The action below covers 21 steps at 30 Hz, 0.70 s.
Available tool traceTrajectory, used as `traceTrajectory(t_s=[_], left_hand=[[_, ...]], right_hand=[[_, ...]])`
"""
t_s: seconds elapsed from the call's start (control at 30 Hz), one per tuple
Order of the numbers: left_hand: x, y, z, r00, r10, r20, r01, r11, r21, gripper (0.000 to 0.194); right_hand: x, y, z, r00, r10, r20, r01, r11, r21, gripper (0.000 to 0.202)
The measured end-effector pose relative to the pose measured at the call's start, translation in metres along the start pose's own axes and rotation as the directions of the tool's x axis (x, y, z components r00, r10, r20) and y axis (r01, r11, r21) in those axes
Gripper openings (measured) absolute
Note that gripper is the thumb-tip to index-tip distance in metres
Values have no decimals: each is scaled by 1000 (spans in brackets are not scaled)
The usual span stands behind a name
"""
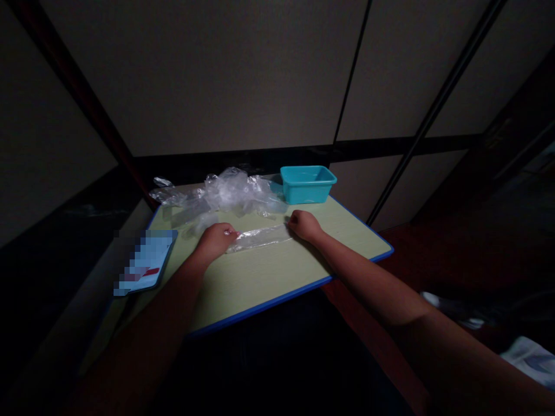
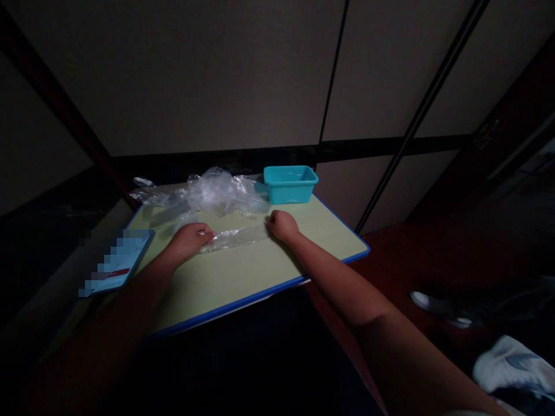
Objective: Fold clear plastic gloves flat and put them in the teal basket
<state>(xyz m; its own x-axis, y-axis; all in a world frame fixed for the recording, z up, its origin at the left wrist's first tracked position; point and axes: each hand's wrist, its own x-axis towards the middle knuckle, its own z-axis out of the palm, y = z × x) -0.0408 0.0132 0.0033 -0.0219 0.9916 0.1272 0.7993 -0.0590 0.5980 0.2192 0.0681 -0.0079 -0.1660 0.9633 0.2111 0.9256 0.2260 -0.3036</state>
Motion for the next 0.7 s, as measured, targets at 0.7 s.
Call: traceTrajectory(t_s=[0.7], left_hand=[[-1,3,0,999,23,-42,-18,992,129,16]], right_hand=[[-2,-3,1,999,35,-19,-36,999,-27,16]])
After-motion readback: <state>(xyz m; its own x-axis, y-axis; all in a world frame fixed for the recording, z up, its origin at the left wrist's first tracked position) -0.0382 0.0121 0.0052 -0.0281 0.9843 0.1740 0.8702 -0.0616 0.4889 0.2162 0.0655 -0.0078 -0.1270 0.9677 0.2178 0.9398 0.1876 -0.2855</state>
